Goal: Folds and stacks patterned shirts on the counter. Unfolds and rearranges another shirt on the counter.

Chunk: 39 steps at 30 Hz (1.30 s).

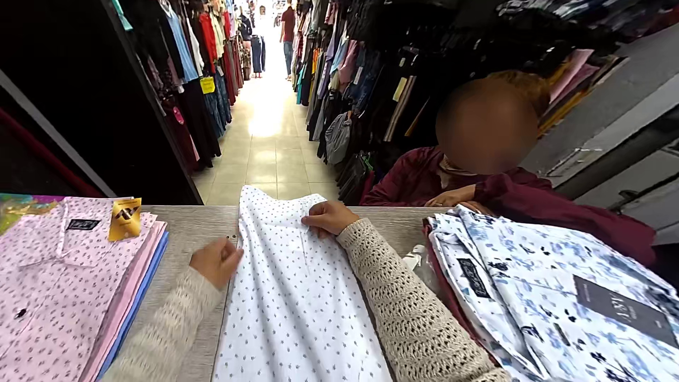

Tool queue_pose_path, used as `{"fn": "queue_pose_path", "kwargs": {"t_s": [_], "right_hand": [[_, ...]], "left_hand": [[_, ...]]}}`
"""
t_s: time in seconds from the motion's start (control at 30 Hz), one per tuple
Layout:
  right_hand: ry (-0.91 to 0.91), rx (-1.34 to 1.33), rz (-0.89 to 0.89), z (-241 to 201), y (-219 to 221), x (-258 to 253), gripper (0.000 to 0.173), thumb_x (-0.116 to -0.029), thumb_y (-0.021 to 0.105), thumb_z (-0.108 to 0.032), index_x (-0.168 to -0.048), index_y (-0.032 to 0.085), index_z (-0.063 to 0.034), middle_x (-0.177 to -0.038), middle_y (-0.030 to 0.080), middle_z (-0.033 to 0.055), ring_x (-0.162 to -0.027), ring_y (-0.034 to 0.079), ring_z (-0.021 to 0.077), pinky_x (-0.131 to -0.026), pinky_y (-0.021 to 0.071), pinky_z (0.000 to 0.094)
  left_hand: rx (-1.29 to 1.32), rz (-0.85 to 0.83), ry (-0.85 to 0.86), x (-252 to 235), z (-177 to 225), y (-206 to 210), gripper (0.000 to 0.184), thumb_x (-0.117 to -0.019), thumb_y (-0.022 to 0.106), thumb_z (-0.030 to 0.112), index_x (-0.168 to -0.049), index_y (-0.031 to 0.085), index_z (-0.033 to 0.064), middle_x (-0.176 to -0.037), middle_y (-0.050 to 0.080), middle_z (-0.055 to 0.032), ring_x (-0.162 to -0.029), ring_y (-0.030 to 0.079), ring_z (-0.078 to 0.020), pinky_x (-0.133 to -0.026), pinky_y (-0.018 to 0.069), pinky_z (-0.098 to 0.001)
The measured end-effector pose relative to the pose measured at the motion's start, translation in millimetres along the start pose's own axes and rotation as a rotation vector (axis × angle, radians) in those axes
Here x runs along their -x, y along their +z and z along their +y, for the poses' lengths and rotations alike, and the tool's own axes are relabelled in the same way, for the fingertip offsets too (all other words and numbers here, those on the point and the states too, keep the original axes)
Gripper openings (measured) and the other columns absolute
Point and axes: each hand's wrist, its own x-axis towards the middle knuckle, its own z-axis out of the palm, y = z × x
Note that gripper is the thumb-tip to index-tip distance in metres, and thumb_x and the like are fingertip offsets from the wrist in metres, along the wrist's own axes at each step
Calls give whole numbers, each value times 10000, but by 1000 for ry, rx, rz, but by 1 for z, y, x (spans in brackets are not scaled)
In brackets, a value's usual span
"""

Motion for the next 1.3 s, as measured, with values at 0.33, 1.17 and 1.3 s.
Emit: {"fn": "queue_pose_path", "kwargs": {"t_s": [0.33,1.17,1.3], "right_hand": [[-64,-98,149,13,6,-6,268,-1022,622,-184,-820,645,-9,-588,575,25,-489,504,84,-523,439,276],[-374,14,542,23,5,-8,260,-1033,572,-155,-1117,728,36,-1150,710,207,-1077,690,319,-970,526,493],[-253,417,234,22,10,-11,451,-1057,500,-430,-1440,606,-216,-1577,471,55,-1517,322,321,-1181,117,719]], "left_hand": [[-70,116,29,80,-12,15,229,-956,617,137,-985,685,-80,-761,664,-187,-695,648,-304,-688,516,-497],[-323,122,-96,-100,25,11,602,-1101,361,430,-1600,319,97,-1676,272,-112,-1570,174,-308,-1207,37,-678],[-424,68,-226,-105,47,10,429,-1089,435,164,-1492,490,27,-1574,438,-181,-1507,325,-359,-1206,112,-641]]}}
